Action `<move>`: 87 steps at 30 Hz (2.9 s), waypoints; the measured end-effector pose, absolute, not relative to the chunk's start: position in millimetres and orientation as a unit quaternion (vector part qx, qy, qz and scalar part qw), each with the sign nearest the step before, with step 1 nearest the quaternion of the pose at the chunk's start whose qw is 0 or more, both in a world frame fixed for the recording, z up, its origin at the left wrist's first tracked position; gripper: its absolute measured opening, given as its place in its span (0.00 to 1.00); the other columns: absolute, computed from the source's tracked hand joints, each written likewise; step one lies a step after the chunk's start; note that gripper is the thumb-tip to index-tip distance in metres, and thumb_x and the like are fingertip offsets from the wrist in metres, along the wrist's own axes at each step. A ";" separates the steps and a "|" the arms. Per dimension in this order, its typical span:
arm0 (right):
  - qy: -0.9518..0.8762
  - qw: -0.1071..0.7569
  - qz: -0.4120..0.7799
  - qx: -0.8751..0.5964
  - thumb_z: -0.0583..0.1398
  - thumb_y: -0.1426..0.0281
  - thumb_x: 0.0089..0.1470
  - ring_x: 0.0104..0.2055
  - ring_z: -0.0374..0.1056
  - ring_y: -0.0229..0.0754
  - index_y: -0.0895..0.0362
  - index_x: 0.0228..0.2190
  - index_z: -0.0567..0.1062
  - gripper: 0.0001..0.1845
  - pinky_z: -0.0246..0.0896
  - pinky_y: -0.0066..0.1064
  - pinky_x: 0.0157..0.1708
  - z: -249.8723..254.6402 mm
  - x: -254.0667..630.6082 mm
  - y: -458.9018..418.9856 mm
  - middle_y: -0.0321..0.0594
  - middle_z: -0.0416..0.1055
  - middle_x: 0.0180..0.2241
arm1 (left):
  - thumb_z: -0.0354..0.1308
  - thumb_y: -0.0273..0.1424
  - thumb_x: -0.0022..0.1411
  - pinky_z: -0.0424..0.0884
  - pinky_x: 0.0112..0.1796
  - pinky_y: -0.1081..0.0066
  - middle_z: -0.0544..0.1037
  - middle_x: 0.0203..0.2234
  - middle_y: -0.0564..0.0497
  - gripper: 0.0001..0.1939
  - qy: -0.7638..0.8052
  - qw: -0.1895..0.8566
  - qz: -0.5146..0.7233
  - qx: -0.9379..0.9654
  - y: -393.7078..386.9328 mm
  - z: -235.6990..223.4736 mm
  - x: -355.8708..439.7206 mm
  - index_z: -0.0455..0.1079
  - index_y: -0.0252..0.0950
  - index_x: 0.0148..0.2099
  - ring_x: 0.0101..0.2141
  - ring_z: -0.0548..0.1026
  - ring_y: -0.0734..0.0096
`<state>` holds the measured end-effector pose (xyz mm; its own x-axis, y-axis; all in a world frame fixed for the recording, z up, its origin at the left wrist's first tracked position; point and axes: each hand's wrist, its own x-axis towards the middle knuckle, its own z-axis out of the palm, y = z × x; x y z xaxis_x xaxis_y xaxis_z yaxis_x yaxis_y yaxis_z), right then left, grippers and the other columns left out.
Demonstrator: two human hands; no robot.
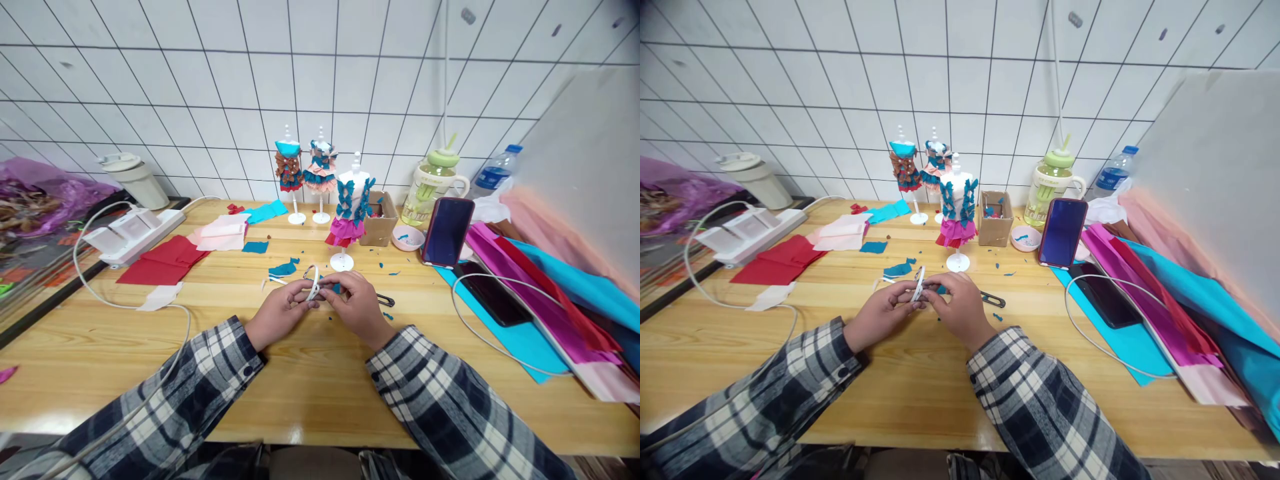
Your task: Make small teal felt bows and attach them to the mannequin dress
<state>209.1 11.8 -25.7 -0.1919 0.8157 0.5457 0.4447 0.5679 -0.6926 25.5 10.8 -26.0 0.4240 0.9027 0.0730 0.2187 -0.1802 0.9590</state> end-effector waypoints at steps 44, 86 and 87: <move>-0.709 0.453 0.253 -0.478 0.61 0.69 0.52 0.29 0.65 0.38 0.56 0.29 0.76 0.04 0.59 0.29 0.30 -28.5 214.0 15.3 0.36 0.70 0.27 | 0.42 0.37 0.69 0.62 0.35 0.69 0.76 0.29 0.49 0.17 0.471 0.169 0.201 0.842 12.1 -12.7 14.9 0.70 0.36 0.37 0.33 0.72 0.65; -0.790 0.313 0.215 -0.480 0.43 0.63 0.65 0.31 0.66 0.41 0.53 0.33 0.65 0.15 0.54 0.30 0.30 -25.6 211.3 -7.3 0.36 0.69 0.28 | 0.50 0.42 0.64 0.57 0.24 0.74 0.67 0.16 0.56 0.17 0.468 0.464 0.425 0.620 4.7 -12.3 24.2 0.70 0.33 0.41 0.20 0.62 0.76; -0.788 0.307 0.224 -0.485 0.43 0.62 0.65 0.29 0.64 0.40 0.53 0.33 0.64 0.14 0.54 0.30 0.29 -28.0 209.0 -7.6 0.35 0.68 0.27 | 0.50 0.42 0.65 0.57 0.24 0.74 0.67 0.16 0.56 0.17 0.466 0.465 0.425 0.622 4.2 -12.0 24.7 0.70 0.33 0.41 0.20 0.62 0.76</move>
<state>209.0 -7.6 -28.0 -0.3409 0.9014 0.2668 0.6258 0.4294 -0.6512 24.7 4.2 -12.0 0.2050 0.9741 0.0956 0.1847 -0.1344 0.9736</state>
